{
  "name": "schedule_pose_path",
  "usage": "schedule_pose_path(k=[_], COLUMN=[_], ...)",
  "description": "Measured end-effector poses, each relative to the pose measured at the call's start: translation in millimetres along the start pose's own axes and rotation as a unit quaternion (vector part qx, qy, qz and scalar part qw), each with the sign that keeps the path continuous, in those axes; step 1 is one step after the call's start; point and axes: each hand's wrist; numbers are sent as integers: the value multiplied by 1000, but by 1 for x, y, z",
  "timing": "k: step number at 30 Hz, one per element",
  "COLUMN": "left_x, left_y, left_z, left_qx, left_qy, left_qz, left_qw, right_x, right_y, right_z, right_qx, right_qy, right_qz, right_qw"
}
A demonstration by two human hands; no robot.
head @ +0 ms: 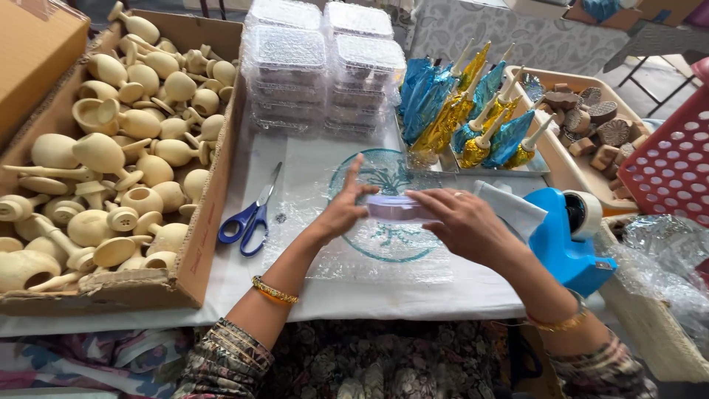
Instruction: The person packs small wooden handicraft items by wrapping them in bubble wrap and securing them with adhesive tape.
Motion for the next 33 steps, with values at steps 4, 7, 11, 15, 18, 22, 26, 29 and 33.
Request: schedule_pose_path(k=[4,7,11,15,18,22,26,29,33], left_x=[23,35,37,37,35,28,23,20,37], left_y=[-19,-22,-13,-11,-16,3,21,30,30], left_z=[5,7,4,0,0,-12,-17,-21,-21], left_qx=[9,47,65,66,34,-20,3,13,94], left_qy=[100,139,169,187,185,166,191,255,256], left_qz=[-343,-375,-314,-253,-136,31,95,243,258], left_qw=[934,915,932,947,973,985,977,936,927], right_x=[-5,-23,-75,-131,-144,-112,-112,-115,-113], right_y=[-8,-1,8,18,14,-13,-19,-21,-21], right_z=[36,60,92,101,97,90,85,85,86], right_qx=[3,-12,-34,-141,-40,-108,-129,-131,-143], right_qy=[-49,-109,-196,-231,-106,-72,-71,-48,-68], right_qz=[89,218,338,414,266,203,124,125,121], right_qw=[995,970,920,869,957,971,981,982,980])
Point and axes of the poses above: each hand's wrist, its own z-axis towards the middle knuckle, its own x-axis out of the back of the hand, y = z × x, and after that the axes turned 10 degrees about -z, right-handed
